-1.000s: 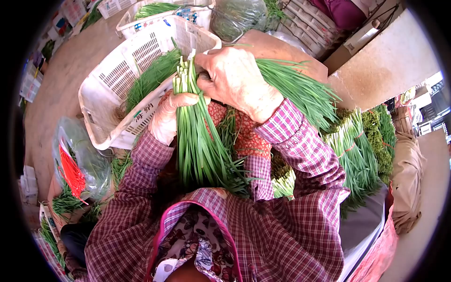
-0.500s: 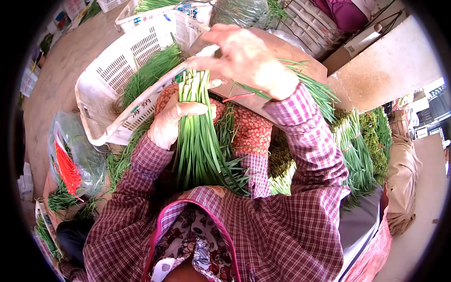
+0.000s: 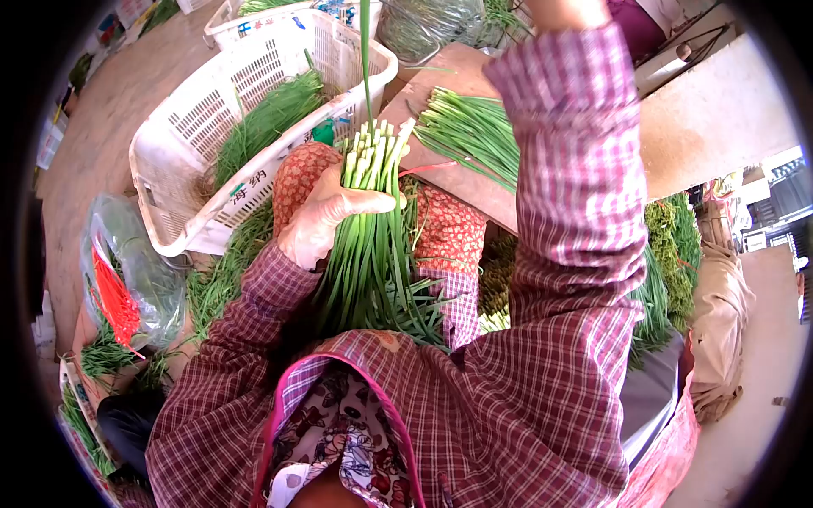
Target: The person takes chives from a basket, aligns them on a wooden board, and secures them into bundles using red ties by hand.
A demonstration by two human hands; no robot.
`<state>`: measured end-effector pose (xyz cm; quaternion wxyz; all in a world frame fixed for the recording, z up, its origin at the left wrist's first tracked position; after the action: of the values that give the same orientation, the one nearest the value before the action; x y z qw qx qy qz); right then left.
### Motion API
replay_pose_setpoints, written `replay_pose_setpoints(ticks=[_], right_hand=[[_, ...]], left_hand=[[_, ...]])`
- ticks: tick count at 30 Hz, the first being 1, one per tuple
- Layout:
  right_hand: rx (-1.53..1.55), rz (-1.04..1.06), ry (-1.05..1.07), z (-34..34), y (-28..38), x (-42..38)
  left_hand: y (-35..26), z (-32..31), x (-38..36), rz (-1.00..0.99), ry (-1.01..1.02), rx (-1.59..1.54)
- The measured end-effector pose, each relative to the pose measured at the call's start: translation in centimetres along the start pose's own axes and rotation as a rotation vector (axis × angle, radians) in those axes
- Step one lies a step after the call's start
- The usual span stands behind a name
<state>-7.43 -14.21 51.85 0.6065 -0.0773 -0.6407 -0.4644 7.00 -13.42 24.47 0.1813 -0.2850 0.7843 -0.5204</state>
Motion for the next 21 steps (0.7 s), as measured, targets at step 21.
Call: replay_pose_setpoints(ticks=[21], right_hand=[[-0.275, 0.161, 1.209, -3.9, -8.4, -11.3]], left_hand=[[-1.3, -1.8, -0.8, 0.062, 0.050, 0.053]])
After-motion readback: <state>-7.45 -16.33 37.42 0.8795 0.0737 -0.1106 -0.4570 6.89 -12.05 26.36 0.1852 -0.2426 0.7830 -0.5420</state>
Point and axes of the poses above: each hand's wrist, its own x-axis towards the middle knuckle, its own z-axis out of the back of the hand, y = z × x, the point moved 2 cm from there along x, towards the middle knuckle, and after that the axes turned 1 degree about -y, right-handed, at the moved point
